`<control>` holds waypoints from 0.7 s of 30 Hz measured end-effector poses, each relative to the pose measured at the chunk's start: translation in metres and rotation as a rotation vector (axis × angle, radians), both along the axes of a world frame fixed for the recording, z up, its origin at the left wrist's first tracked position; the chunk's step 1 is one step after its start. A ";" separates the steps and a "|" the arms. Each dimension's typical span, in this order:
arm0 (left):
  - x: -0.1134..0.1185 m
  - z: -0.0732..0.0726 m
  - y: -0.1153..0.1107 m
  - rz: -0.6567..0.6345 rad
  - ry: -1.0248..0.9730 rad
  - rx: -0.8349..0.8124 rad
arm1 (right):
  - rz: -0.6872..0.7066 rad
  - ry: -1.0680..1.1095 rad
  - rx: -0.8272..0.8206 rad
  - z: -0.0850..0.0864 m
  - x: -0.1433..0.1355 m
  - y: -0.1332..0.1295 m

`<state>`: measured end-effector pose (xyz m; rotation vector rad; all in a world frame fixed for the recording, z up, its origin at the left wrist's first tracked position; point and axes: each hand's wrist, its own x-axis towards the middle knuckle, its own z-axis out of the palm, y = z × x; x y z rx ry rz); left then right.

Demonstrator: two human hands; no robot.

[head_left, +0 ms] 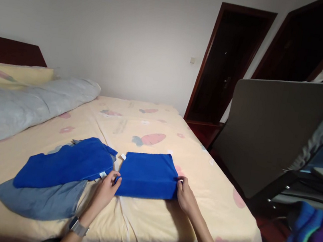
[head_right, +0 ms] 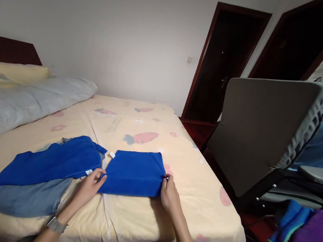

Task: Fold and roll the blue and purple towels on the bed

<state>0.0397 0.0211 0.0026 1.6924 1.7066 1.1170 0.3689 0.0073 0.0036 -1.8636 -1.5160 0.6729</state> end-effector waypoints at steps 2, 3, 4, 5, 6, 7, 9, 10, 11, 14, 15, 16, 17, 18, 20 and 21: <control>-0.003 0.000 -0.005 -0.041 0.058 0.035 | 0.016 -0.056 -0.029 -0.003 -0.001 -0.004; -0.003 -0.001 -0.008 -0.065 0.088 0.049 | 0.028 -0.096 -0.050 -0.005 -0.002 -0.006; -0.004 0.000 -0.010 -0.083 0.113 0.061 | 0.039 -0.135 -0.069 -0.005 -0.003 -0.008; -0.004 0.001 -0.012 -0.094 0.134 0.073 | 0.044 -0.167 -0.083 -0.005 -0.004 -0.010; -0.004 0.002 -0.014 -0.099 0.152 0.084 | 0.044 -0.185 -0.087 -0.004 -0.004 -0.012; -0.003 0.003 -0.016 -0.099 0.164 0.095 | 0.040 -0.190 -0.085 -0.002 -0.003 -0.013; -0.002 0.006 -0.018 -0.091 0.187 0.117 | 0.041 -0.172 -0.070 0.003 -0.001 -0.016; -0.001 0.007 -0.018 -0.092 0.210 0.123 | 0.048 -0.164 -0.067 0.005 0.001 -0.018; 0.000 0.007 -0.019 -0.100 0.241 0.122 | 0.057 -0.172 -0.072 0.006 0.003 -0.019; 0.002 0.003 -0.019 -0.153 0.332 0.092 | 0.067 -0.311 -0.130 0.002 0.006 -0.022; 0.002 0.002 -0.020 -0.171 0.342 0.079 | 0.065 -0.380 -0.143 0.000 0.007 -0.023; 0.001 0.002 -0.021 -0.180 0.351 0.073 | 0.061 -0.442 -0.139 -0.002 0.007 -0.024; 0.000 0.003 -0.022 -0.173 0.367 0.083 | 0.055 -0.490 -0.113 -0.003 0.008 -0.025; -0.001 0.005 -0.024 -0.154 0.395 0.108 | 0.048 -0.522 -0.069 -0.002 0.009 -0.026; -0.005 0.012 -0.029 -0.131 0.453 0.190 | 0.051 -0.534 0.049 0.003 0.016 -0.030; -0.008 0.016 -0.031 -0.154 0.474 0.233 | 0.084 -0.509 0.107 0.008 0.021 -0.033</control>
